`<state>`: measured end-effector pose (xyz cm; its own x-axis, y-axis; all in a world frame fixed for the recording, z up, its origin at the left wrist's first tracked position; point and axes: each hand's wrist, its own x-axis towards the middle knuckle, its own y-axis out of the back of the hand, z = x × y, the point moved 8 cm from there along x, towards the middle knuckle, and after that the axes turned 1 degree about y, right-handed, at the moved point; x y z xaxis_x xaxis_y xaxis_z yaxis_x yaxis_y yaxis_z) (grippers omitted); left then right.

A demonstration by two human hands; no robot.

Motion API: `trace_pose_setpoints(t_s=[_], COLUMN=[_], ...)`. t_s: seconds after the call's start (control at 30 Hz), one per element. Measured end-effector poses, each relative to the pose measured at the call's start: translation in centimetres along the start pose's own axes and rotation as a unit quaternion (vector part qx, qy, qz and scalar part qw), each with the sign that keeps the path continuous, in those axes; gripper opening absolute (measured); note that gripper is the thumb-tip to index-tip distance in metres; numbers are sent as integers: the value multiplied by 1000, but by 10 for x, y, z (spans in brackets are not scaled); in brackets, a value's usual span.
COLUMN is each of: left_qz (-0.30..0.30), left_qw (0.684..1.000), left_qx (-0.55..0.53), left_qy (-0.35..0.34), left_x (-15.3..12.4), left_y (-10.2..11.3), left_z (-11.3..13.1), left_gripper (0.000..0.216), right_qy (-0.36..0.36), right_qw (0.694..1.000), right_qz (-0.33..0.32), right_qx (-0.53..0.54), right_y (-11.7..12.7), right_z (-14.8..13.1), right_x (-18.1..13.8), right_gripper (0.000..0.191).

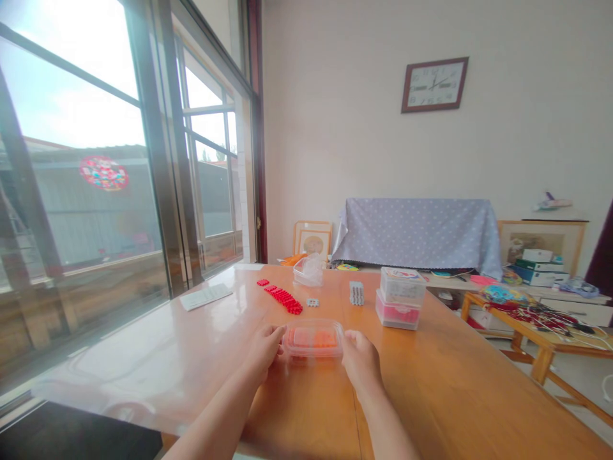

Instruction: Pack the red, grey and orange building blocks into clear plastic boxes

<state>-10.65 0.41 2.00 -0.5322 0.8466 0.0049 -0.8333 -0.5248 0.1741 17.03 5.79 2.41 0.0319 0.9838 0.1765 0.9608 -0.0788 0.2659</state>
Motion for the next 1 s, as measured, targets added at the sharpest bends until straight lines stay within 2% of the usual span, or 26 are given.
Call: trace_pose_setpoints(t_s=[0.33, 0.53, 0.77, 1.0], left_qz=[-1, -6, -15, -17], left_qw=[1000, 999, 998, 997], left_qx=[-19, -33, -45, -53], left_qy=[21, 37, 47, 58], left_x=[-2, 2, 4, 7], left_y=[0, 0, -4, -5], left_z=[0, -4, -3, -5], left_gripper=[33, 33, 31, 28], right_qy=[-5, 19, 34, 36], right_qw=[1000, 998, 997, 999], right_qz=[-21, 52, 20, 11], right_qx=[7, -13, -66, -31], right_y=[-3, 12, -6, -12], right_z=[2, 13, 23, 19], right_x=[-5, 14, 32, 27], right_gripper=[56, 52, 45, 43])
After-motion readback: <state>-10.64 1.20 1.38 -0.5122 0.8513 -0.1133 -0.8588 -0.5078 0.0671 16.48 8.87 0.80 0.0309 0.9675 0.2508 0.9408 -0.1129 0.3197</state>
